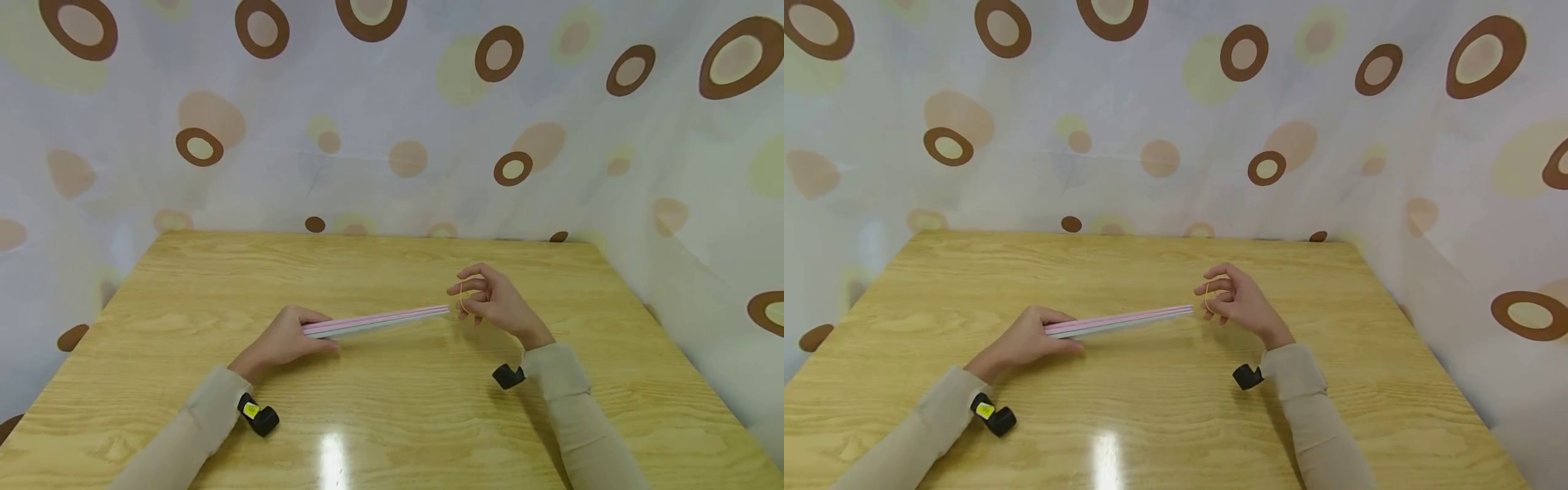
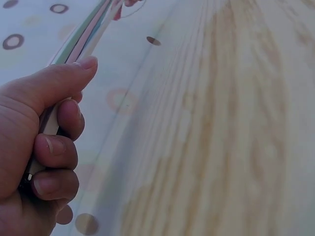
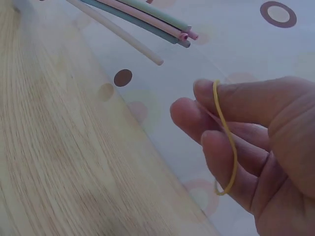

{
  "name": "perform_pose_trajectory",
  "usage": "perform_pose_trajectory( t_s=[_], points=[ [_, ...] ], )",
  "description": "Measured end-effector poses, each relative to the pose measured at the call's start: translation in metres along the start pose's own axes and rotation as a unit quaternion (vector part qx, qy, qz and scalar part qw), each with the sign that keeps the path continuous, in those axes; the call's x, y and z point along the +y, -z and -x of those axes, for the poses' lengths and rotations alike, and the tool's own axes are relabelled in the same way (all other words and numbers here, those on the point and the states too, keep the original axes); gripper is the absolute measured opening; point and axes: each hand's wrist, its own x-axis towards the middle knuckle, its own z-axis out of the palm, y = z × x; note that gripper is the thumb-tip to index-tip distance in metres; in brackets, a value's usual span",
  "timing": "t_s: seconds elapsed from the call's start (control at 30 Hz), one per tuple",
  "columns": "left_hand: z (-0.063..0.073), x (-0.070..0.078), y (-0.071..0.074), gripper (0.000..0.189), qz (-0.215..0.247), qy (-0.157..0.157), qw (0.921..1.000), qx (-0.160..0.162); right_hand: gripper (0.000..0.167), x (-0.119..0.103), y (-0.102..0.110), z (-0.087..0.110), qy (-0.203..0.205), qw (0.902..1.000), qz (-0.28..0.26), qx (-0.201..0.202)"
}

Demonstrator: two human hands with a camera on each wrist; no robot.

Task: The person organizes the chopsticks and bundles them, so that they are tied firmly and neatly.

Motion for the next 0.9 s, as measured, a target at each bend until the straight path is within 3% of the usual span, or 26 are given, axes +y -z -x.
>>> perform_pose_trajectory(
  t_s=[0.3,0.9],
  points=[
    [0.001,0.000,0.002,0.036,-0.004,0.014,0.9999,0.008,0.013,-0.004,-0.007,-0.001,0.024,0.9974,0.007,0.068],
    [0.000,-0.004,0.001,0.036,0.008,0.024,0.9997,0.001,0.027,-0.004,-0.026,-0.003,0.030,0.9990,0.034,0.001]
  ],
)
